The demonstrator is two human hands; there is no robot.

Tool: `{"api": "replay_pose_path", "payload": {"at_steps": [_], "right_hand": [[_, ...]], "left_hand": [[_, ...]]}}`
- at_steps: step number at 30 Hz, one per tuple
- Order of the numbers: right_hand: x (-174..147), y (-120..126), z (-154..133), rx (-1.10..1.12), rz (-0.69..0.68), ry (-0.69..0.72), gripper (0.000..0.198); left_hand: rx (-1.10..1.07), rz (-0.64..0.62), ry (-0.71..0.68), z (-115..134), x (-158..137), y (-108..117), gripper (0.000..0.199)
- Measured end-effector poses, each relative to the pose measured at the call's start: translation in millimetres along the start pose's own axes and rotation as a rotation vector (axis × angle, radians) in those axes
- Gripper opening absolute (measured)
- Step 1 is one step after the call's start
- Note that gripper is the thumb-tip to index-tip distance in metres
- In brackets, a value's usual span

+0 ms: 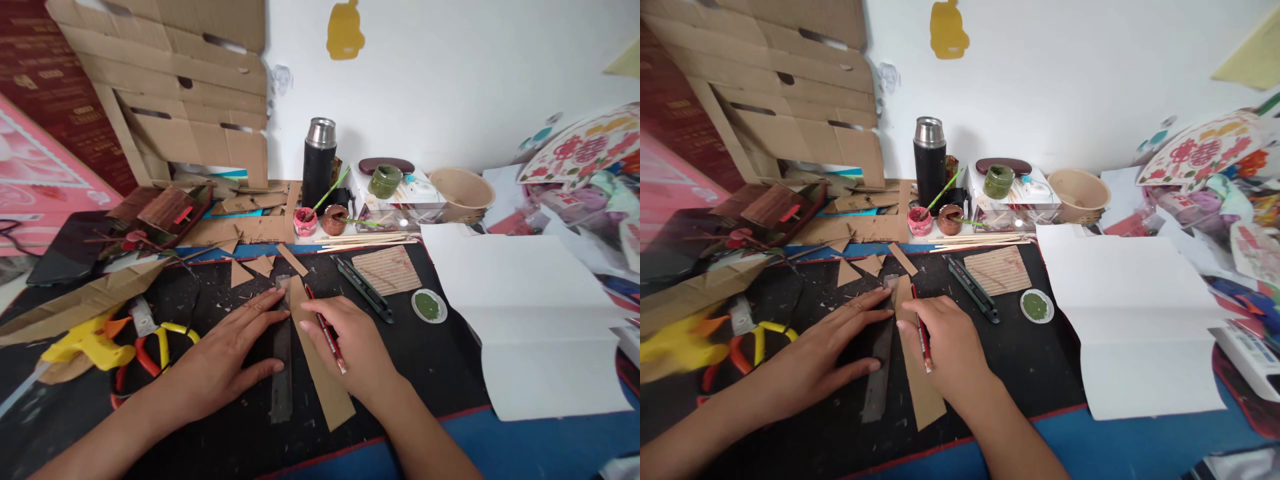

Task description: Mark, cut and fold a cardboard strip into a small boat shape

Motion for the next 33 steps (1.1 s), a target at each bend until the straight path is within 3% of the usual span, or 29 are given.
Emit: {"api": "replay_pose_path", "payload": {"at_steps": [33], "right_hand": [[0.6,-0.5,-0.4,0.0,0.003,0.006,0.02]], "left_hand": [[-0.001,-0.044,0.01,-1.4,2.7,0.4,0.053]]}}
Point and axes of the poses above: each hand's wrist, its own x-axis towards the middle knuckle, its own y-axis out of the back of the hand, z = x × y, the point moved 6 cm from there along x, towards the middle knuckle, and after that the axes turned 15 degrees about x, right-handed, at the moved point
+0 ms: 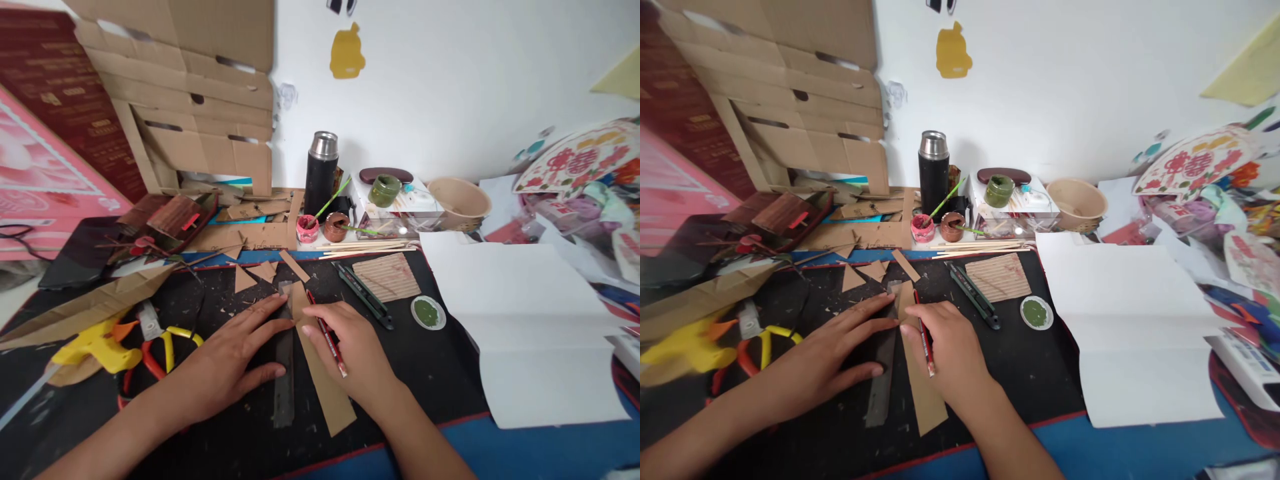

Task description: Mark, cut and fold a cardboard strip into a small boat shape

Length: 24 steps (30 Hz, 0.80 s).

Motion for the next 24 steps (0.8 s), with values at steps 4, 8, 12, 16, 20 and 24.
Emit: {"api": "replay_pose_path", "payload": {"at_steps": [4,8,12,16,20,24], "right_hand": [[0,0,2,-0.002,0.015,0.009,0.021],[1,3,4,0.065,0.09,0.01,0.018],[1,4,6,0.16,0.17,-0.043,0.019],[-1,7,10,0.306,0.304,-0.138,0.023],[1,9,10,0.37,0.333,-0.189,0.035],[8,8,0,0.392,0.271,-0.168,0.041]], "left_hand": [[-0.006,0.004,-0.008,-1,0,-1,0.052],[-0.011,0.008,0.0,-2,-1,-3,0.051],[-0.017,0.001,0.002,-2,-1,-5,0.051],[-0.019,-0.011,-0.003,-2,-1,-7,0.052],[-0.017,-0.007,-0.019,-2,-1,-8,0.052],[-0.023,0.018,-0.038,-1,0,-7,0.055]]}}
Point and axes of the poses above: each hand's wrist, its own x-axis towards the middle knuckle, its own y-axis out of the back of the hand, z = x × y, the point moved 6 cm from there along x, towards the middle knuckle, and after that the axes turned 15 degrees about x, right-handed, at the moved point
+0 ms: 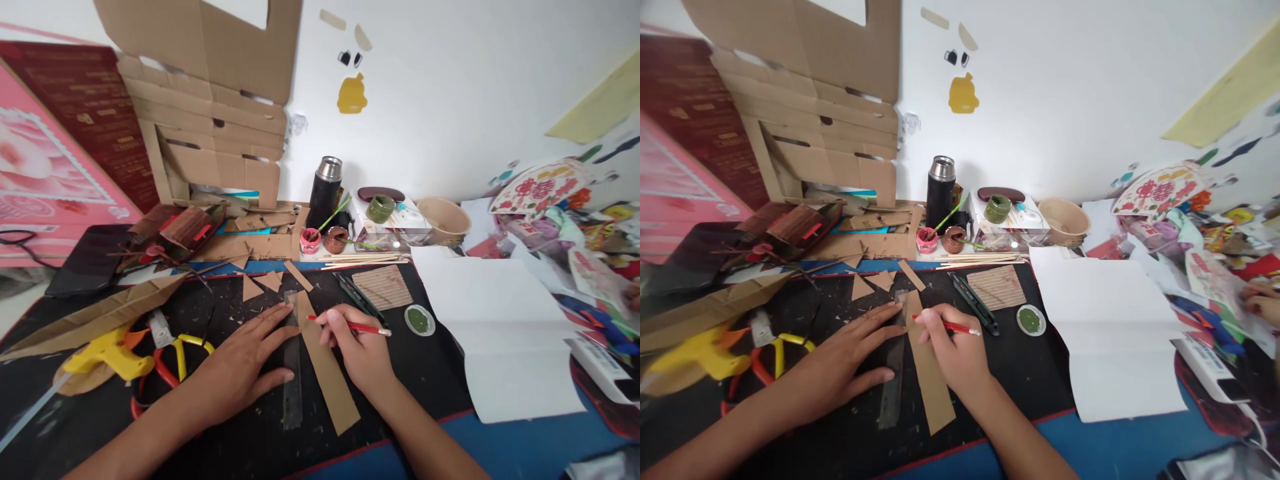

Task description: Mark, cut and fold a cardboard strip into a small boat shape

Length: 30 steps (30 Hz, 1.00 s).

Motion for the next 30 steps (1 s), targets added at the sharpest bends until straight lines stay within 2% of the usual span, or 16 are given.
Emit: {"api": "replay_pose_path", "payload": {"at_steps": [4,9,18,30], "right_hand": [[10,-10,-8,-0.004,-0.05,0.024,0.043],[26,-15,-2,-0.064,-0.031,0.08,0.041],[35,-12,32,-0.011,-0.006,-0.033,0.035],[35,-14,41,-0.023,-0.018,-0.078,0.039]], "left_hand": [[-0.012,0.044,0.013,-1,-2,-1,0.06],[0.009,0.09,0.017,-2,-3,-2,0.058],[-0.001,0.07,0.019,-2,-2,-1,0.057],[-0.019,0.054,0.031,-1,-1,0,0.055]]}}
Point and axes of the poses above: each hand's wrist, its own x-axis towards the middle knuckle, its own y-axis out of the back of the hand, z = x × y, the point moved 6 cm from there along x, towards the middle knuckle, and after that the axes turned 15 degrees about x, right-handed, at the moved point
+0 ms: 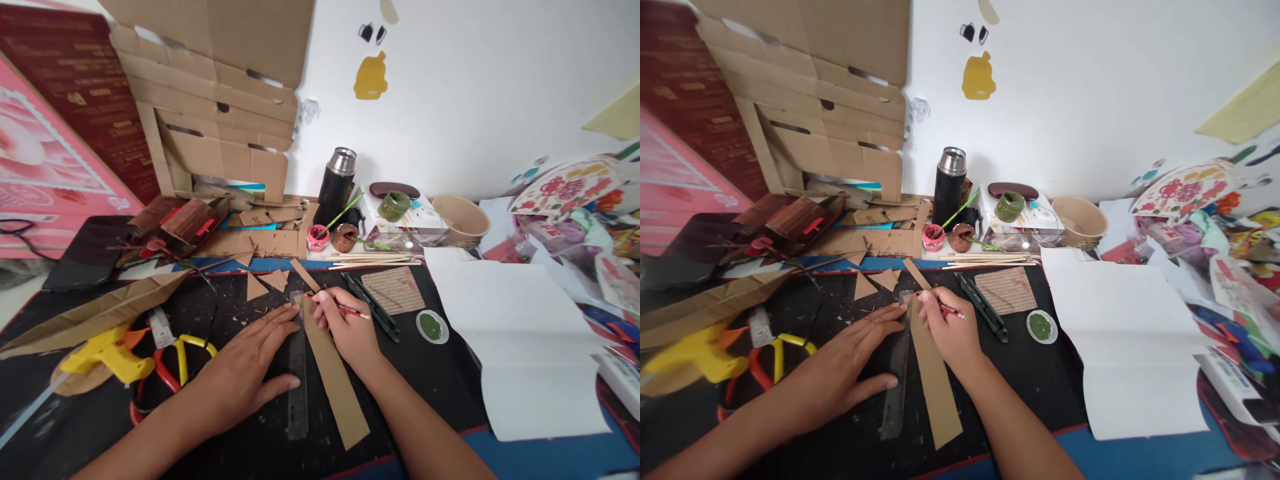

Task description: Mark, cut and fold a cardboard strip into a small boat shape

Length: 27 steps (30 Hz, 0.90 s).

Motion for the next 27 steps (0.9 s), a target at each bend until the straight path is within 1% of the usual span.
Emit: {"api": "replay_pose_path", "payload": {"at_steps": [14,21,27], "right_hand": [[-0.3,-1.6,2.0,-0.012,-0.004,0.002,0.038],[-3.5,-3.2,-0.2,-0.055,-0.028,0.029,0.039],[-7.8,-5.0,-7.8,-0.109,-0.053,0.075,0.039]], "left_hand": [[-0.031,0.003,0.014,-1.4,-1.4,-2.4,0.057],[-0.012,-0.009,0.008,-0.5,-0.3,-0.8,0.057],[-0.034,-0.012,0.016,-0.5,-0.2,-0.1,0.056]]}}
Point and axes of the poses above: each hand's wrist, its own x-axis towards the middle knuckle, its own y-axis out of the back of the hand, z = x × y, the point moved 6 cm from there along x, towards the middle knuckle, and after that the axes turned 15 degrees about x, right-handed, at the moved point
